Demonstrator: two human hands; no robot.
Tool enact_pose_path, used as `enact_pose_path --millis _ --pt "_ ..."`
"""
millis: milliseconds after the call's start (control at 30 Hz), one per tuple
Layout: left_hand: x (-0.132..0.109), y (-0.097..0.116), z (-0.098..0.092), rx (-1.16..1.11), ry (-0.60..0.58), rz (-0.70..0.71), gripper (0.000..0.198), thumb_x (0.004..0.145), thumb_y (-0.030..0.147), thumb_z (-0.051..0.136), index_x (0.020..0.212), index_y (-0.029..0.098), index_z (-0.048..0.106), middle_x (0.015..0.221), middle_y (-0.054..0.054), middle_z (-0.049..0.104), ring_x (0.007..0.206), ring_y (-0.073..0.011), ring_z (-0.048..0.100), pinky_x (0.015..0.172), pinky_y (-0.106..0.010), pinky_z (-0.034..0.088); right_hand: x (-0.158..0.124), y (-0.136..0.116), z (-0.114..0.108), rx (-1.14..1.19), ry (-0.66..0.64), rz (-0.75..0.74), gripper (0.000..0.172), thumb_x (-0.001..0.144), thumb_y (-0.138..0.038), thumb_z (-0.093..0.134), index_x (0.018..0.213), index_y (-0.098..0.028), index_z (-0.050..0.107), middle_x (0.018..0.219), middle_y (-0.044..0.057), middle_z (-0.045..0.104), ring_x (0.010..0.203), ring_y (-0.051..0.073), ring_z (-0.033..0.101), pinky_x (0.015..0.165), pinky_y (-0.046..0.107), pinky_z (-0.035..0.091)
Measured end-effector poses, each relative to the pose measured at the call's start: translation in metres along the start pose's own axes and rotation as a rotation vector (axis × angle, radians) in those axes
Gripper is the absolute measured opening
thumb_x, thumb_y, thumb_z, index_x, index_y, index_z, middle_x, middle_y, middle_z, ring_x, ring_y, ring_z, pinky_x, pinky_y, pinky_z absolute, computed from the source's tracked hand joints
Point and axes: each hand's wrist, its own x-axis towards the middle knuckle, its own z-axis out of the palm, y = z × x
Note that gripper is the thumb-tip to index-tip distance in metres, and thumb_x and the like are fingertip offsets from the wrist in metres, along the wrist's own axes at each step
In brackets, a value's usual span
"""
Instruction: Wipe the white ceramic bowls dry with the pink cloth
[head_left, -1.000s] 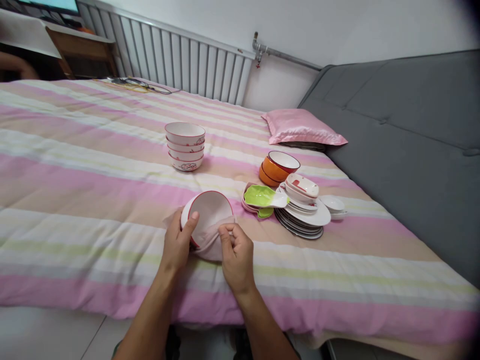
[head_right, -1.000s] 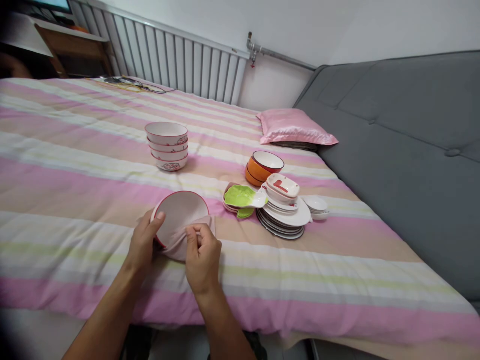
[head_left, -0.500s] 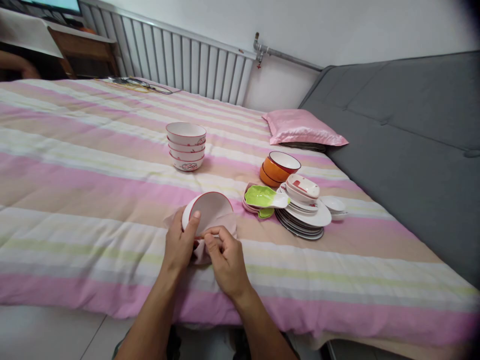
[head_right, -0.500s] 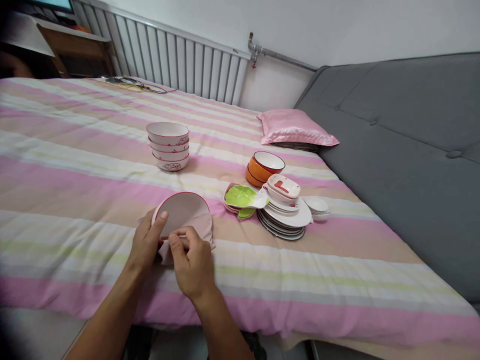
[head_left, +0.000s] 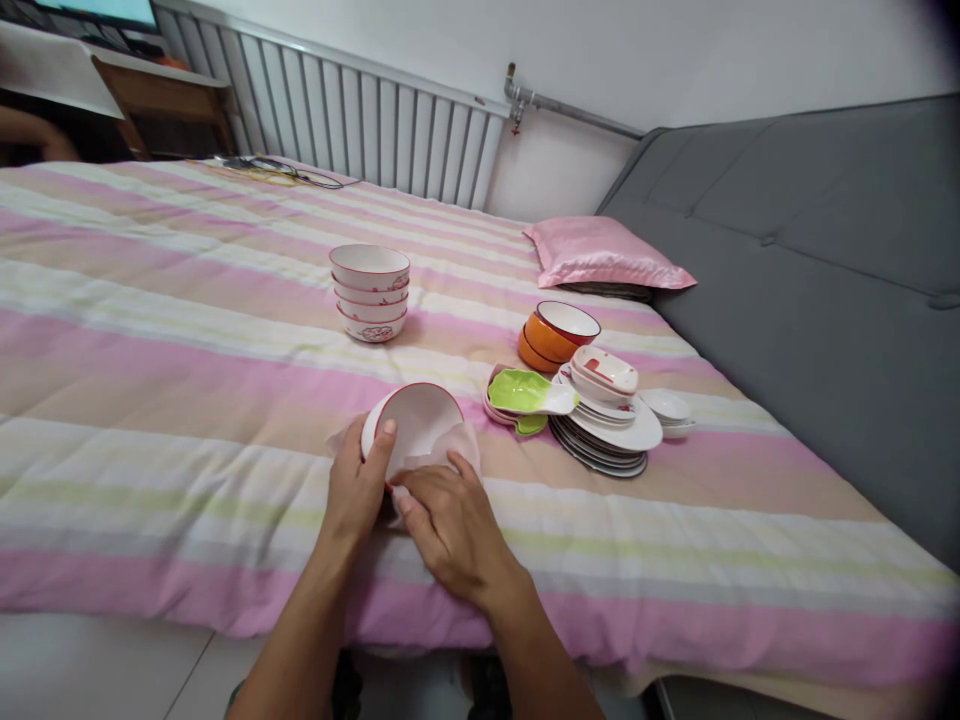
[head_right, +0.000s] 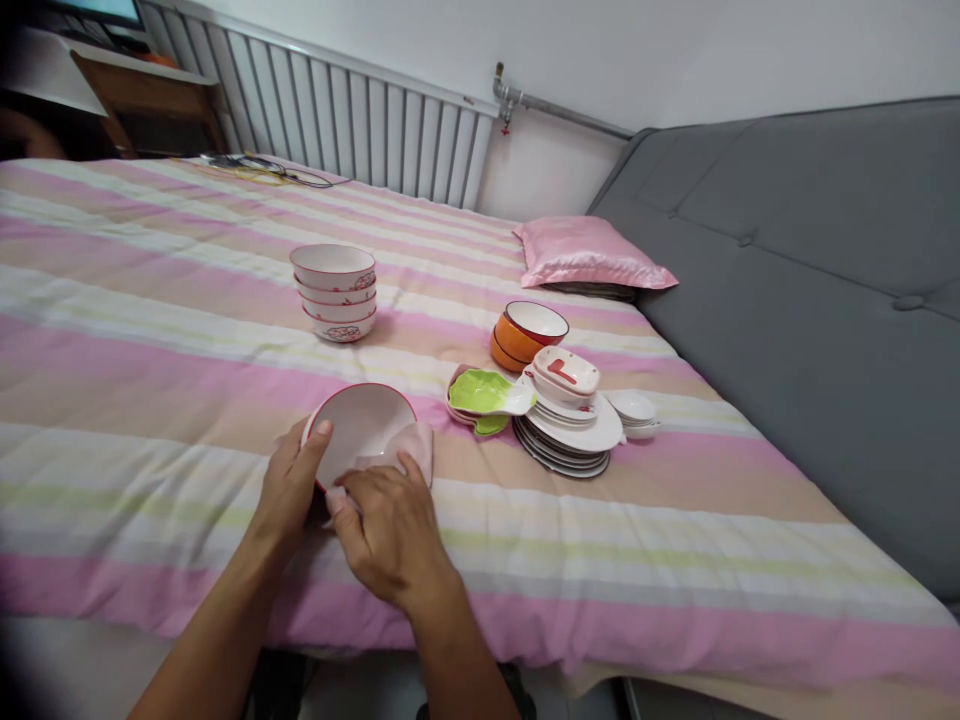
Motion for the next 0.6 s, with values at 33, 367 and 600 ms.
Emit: enact_pose_path --millis 33,367,600 --pt "0.000 0.000 0.000 -0.002 -0.002 0.000 0.055 0.083 0.059 0.044 0.113 0.016 0.060 0.108 -0.009 0.063 0.099 -0.0259 0.056 0.089 -0.037 0.043 0.000 0.001 -0.001 -0.014 -0.003 -0.006 0.025 0.095 -0.023 0.041 0.107 -0.021 0.062 0.108 0.002 0.069 0.107 0.016 0.059 0.112 0.042 0.018" --pt "0.000 0.000 0.000 -0.028 -0.005 -0.028 0.058 0.082 0.062 0.045 0.113 0.015 0.059 0.111 -0.009 0.063 0.103 -0.0266 0.056 0.092 -0.037 0.041 -0.003 0.010 -0.003 -0.088 -0.008 -0.039 0.033 0.087 -0.021 0.048 0.118 -0.020 0.060 0.123 0.004 0.063 0.119 0.017 0.051 0.115 0.041 0.014" --pt "0.000 0.000 -0.001 -0.051 -0.006 -0.059 0.057 0.082 0.061 0.046 0.114 0.016 0.060 0.110 -0.009 0.063 0.101 -0.0259 0.056 0.088 -0.037 0.042 -0.003 0.016 -0.005 -0.123 0.134 -0.022 0.039 0.085 -0.019 0.041 0.119 -0.018 0.061 0.130 0.006 0.059 0.127 0.020 0.045 0.116 0.046 0.007"
